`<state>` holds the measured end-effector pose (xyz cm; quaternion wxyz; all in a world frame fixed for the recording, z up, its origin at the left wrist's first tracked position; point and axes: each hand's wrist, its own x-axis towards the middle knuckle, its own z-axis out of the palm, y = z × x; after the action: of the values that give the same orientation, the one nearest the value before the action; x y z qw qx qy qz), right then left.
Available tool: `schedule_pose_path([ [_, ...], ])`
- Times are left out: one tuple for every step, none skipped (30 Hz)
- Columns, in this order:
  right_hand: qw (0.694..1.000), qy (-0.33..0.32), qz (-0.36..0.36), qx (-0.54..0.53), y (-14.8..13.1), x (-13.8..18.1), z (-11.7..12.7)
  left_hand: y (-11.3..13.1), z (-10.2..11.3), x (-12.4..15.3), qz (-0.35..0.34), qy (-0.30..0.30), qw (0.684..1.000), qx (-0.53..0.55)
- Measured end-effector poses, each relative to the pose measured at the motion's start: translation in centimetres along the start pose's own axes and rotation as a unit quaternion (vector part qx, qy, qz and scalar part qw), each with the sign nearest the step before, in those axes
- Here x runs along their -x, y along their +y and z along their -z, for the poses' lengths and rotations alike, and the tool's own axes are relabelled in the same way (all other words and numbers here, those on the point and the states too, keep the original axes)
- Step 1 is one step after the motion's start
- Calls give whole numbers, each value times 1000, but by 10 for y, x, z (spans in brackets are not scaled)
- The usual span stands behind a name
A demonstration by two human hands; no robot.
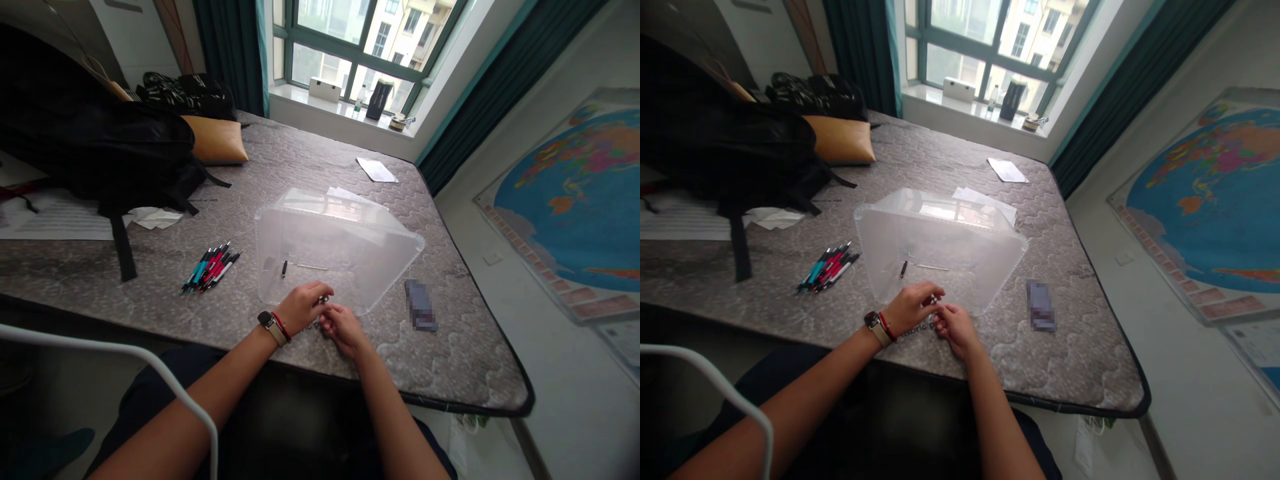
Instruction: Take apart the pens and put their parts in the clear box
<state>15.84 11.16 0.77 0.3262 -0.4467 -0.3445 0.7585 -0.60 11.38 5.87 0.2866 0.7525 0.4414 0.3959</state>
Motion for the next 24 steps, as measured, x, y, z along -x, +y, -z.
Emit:
schedule_pose_path([
  [1000, -16, -9, -17, 1, 0, -1, -1, 0, -1, 14, 6, 1000, 4],
  [999, -29, -16, -31, 3, 0, -2, -2, -1, -1, 32, 12, 999, 10],
  [998, -37, -21, -42, 4, -1, -3, -4, -1, -1, 51, 20, 998, 19],
  [998, -37, -20, -45, 6, -2, -3, -5, -1, -2, 70, 32, 997, 29],
  [999, -27, -13, -41, 7, -3, -3, -6, -1, -3, 87, 49, 994, 42],
  [1000, -9, -1, -25, 7, -4, -3, -7, 0, -4, 103, 69, 991, 56],
  [1000, 13, 14, 3, 8, -5, -2, -7, 2, -5, 118, 93, 986, 73],
  [998, 36, 34, 44, 7, -6, -1, -7, 3, -7, 133, 120, 979, 96],
  [992, 56, 56, 95, 7, -7, 0, -7, 5, -9, 149, 145, 970, 127],
  [982, 72, 81, 152, 6, -7, 1, -8, 6, -11, 167, 167, 957, 167],
  [967, 85, 110, 212, 5, -7, 1, -8, 8, -13, 187, 185, 941, 213],
  [947, 95, 143, 272, 4, -6, 1, -10, 8, -15, 210, 200, 921, 261],
  [922, 103, 176, 328, 4, -5, 0, -11, 9, -17, 232, 213, 898, 307],
  [895, 109, 208, 379, 4, -5, -3, -13, 9, -18, 254, 223, 875, 348],
  [867, 113, 235, 424, 4, -4, -6, -14, 9, -19, 275, 230, 851, 383],
  [841, 114, 256, 463, 5, -4, -10, -15, 9, -19, 293, 236, 829, 413],
  [817, 113, 269, 498, 7, -5, -14, -15, 8, -20, 308, 239, 809, 439],
  [795, 113, 275, 529, 8, -6, -19, -15, 7, -19, 320, 240, 793, 459],
  [775, 113, 276, 557, 10, -7, -23, -15, 6, -19, 327, 241, 783, 471],
  [758, 116, 274, 581, 11, -8, -27, -14, 5, -18, 331, 244, 777, 477],
  [744, 120, 271, 599, 12, -10, -30, -14, 4, -17, 332, 246, 775, 479],
  [733, 124, 269, 613, 13, -11, -33, -14, 3, -16, 331, 250, 775, 476],
  [725, 128, 269, 622, 13, -13, -34, -14, 1, -16, 330, 253, 779, 470],
  [720, 129, 269, 627, 13, -13, -35, -14, 0, -16, 326, 257, 785, 460],
])
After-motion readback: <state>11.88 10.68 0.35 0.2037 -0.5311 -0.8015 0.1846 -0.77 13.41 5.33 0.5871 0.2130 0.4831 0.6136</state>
